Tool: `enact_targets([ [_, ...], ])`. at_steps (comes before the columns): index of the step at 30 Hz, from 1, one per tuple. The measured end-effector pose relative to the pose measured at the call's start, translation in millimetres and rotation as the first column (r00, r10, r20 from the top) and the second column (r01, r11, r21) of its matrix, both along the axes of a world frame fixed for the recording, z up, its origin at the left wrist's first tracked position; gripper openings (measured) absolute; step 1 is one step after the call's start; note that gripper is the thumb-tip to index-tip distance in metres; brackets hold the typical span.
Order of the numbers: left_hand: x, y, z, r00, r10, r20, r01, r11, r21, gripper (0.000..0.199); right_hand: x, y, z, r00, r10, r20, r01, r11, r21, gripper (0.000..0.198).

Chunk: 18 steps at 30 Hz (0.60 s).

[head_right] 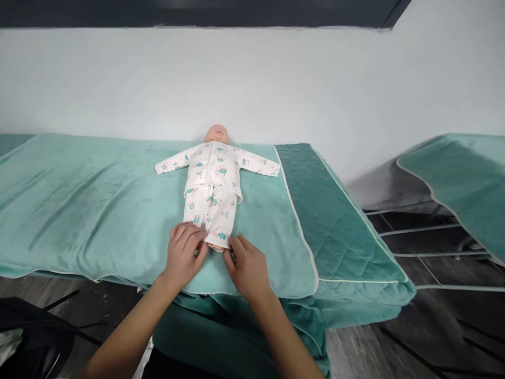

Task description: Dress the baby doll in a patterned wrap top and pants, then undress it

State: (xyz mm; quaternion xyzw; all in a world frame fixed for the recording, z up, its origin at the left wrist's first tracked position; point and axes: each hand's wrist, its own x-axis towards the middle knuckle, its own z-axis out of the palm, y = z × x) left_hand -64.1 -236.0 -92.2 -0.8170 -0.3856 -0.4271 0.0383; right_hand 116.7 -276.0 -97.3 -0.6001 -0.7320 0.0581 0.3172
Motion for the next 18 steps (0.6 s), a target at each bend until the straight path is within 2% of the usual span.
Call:
enact_targets([
  [4,-6.3,-5.0,-8.9,1.0,0.006,0.01,-0.006,1.0,0.012,0.019,6.4,-5.2,-5.0,0.994,0.062,0.086,-0.072,0.991,0.111,0.015],
  [9,-8.3,-10.9,-10.4,0.999,-0.047,0.007,0.047,0.996,-0.076,0.018,10.3,-8.7,-25.0,0.984,0.059,0.17,-0.083,0.987,0.14,0.015],
  [14,-1.3,1.4,9.2,0.997,-0.057,0.047,0.062,0.994,-0.095,0.023,11.9,-9.6,-31.4,0.987,0.085,0.137,-0.1,0.989,0.111,0.016],
  [18,10.1,27.1,29.4,0.992,-0.097,-0.077,0.082,0.981,-0.176,0.029,12.4,-8.3,-32.5,0.991,0.098,0.092,-0.107,0.99,0.092,0.017],
])
